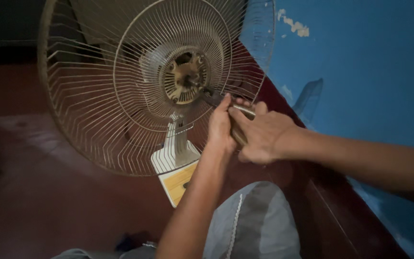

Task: The person works on a table fan, repeatedly using pliers to grip and adjust the central hub area behind the front grille. The hands manipulate the hub and surrounding components while the fan remains stationary on the floor.

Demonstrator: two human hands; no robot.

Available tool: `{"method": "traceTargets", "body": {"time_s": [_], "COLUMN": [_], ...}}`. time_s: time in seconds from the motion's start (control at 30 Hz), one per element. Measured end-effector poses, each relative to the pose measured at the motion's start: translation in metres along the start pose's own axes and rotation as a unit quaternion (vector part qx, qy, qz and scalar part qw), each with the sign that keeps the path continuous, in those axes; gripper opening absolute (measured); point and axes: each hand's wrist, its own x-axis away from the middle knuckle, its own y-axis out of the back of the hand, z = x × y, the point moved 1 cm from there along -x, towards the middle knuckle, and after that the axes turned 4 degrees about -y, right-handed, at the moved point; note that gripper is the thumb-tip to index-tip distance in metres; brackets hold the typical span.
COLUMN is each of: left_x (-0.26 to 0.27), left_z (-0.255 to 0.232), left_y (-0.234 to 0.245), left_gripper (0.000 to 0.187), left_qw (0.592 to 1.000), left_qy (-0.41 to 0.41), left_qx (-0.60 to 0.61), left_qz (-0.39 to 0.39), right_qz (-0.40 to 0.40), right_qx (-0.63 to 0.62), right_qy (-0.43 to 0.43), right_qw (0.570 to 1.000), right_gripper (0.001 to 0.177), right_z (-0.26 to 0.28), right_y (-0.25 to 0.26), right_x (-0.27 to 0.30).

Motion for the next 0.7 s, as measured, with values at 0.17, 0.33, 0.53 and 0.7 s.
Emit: {"method": "traceTargets", "body": {"time_s": [0.17, 0.33, 0.53, 0.7], "left_x": [0.011, 0.065, 0.163, 0.193], "left_z": [-0.015, -0.040, -0.118, -0.162], "left_y": [-0.018, -0.048, -0.060, -0.033], "left_gripper": [0.031, 0.043, 0.040, 0.082], "left_qw": [0.992, 0.899, 0.195, 0.101], "left_qy": [0.034, 0.049, -0.553, -0.707], "left_qx": [-0.120, -0.429, -0.810, -0.680], "left_qz": [-0.028, -0.074, -0.034, -0.167], "right_qz": [0.028, 0.234, 0.364, 0.349], "right_qx": [-0.219, -0.739, -0.809, -0.812], "right_qy": [0.022, 0.238, 0.429, 0.467], "right_qw": [0.975, 0.585, 0.172, 0.025], "right_gripper": [0.124, 0.095, 0.079, 0.087], "right_z": [-0.027, -0.056, -0.043, -0.014], "right_y": [-0.041, -0.099, -0.128, -0.128], "right_x": [-0.041, -0.078, -0.067, -0.048]}}
